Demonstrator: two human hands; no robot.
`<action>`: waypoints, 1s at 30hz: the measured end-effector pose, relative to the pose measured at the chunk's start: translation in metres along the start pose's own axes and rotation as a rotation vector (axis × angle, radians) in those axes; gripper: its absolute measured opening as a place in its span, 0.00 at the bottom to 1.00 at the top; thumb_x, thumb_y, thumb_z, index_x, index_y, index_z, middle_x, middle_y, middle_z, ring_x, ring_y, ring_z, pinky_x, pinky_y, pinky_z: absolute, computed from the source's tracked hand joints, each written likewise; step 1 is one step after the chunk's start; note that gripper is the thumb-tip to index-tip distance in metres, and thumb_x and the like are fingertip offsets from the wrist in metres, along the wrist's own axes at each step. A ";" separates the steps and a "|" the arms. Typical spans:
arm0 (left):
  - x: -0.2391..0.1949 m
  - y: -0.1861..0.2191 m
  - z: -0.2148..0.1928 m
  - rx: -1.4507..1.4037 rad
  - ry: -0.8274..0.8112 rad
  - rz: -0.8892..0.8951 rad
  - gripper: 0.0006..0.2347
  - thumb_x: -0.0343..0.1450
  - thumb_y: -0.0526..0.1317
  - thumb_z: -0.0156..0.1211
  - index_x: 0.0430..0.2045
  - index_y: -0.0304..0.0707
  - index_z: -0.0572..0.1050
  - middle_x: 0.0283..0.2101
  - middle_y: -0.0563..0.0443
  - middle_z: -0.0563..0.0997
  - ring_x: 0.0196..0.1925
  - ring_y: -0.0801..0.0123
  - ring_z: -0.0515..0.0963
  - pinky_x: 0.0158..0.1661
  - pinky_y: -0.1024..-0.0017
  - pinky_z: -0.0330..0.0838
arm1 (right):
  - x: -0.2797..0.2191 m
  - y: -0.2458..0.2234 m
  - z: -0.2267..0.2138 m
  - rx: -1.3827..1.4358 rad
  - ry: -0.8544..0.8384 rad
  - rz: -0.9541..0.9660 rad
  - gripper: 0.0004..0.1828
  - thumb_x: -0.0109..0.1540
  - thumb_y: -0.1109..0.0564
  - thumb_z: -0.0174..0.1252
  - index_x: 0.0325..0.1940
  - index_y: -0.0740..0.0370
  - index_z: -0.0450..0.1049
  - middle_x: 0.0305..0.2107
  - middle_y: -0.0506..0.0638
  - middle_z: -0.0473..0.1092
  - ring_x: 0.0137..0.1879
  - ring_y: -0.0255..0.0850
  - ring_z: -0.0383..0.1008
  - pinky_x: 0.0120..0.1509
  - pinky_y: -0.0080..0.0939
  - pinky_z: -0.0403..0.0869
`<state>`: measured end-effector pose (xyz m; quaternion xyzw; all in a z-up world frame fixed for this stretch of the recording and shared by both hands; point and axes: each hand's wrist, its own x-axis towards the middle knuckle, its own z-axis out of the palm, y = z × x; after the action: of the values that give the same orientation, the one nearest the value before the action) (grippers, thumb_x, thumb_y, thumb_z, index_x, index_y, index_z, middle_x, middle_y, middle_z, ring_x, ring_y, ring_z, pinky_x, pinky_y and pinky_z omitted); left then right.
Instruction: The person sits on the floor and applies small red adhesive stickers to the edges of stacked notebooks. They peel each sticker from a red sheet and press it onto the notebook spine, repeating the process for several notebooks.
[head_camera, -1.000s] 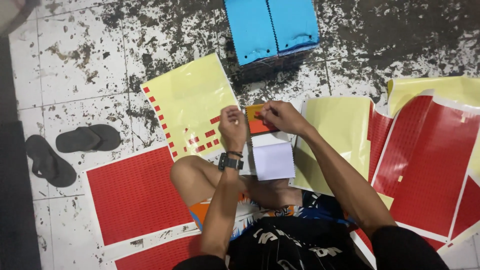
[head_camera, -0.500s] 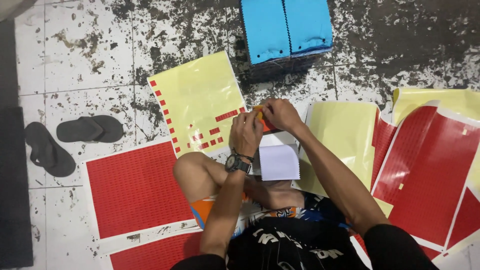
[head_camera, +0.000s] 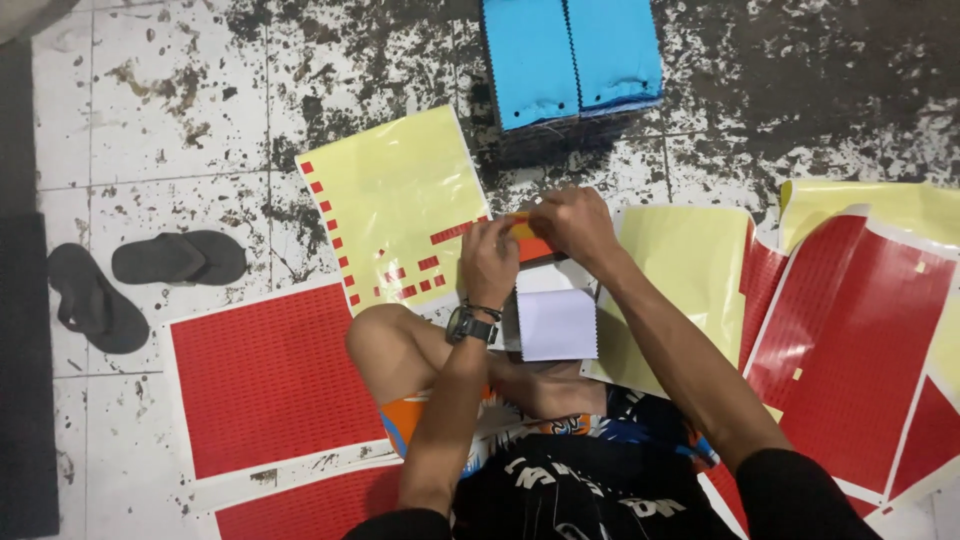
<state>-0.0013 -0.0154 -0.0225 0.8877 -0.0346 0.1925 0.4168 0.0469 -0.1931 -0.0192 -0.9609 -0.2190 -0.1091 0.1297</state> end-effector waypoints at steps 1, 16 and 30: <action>0.001 -0.001 0.002 -0.003 0.000 0.005 0.11 0.65 0.37 0.57 0.39 0.49 0.80 0.34 0.51 0.74 0.39 0.51 0.78 0.39 0.60 0.76 | -0.001 -0.002 -0.004 -0.003 0.004 0.002 0.08 0.55 0.50 0.73 0.38 0.45 0.83 0.31 0.44 0.78 0.44 0.44 0.80 0.52 0.48 0.76; 0.041 0.035 -0.019 -0.604 -0.178 -0.398 0.20 0.76 0.48 0.41 0.57 0.37 0.70 0.58 0.33 0.72 0.65 0.43 0.68 0.65 0.53 0.58 | -0.011 -0.029 -0.077 0.846 -0.306 0.080 0.13 0.59 0.60 0.67 0.47 0.64 0.79 0.35 0.61 0.78 0.44 0.59 0.80 0.50 0.58 0.76; 0.035 0.020 0.005 -0.429 0.114 -0.638 0.09 0.71 0.42 0.50 0.41 0.53 0.77 0.39 0.55 0.84 0.47 0.67 0.83 0.50 0.69 0.71 | -0.010 -0.029 -0.073 0.932 -0.543 0.216 0.10 0.66 0.54 0.61 0.44 0.63 0.80 0.31 0.56 0.78 0.38 0.46 0.77 0.45 0.48 0.74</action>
<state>0.0285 -0.0292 0.0024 0.7344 0.2272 0.0906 0.6331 0.0136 -0.1936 0.0531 -0.8125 -0.1699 0.2651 0.4907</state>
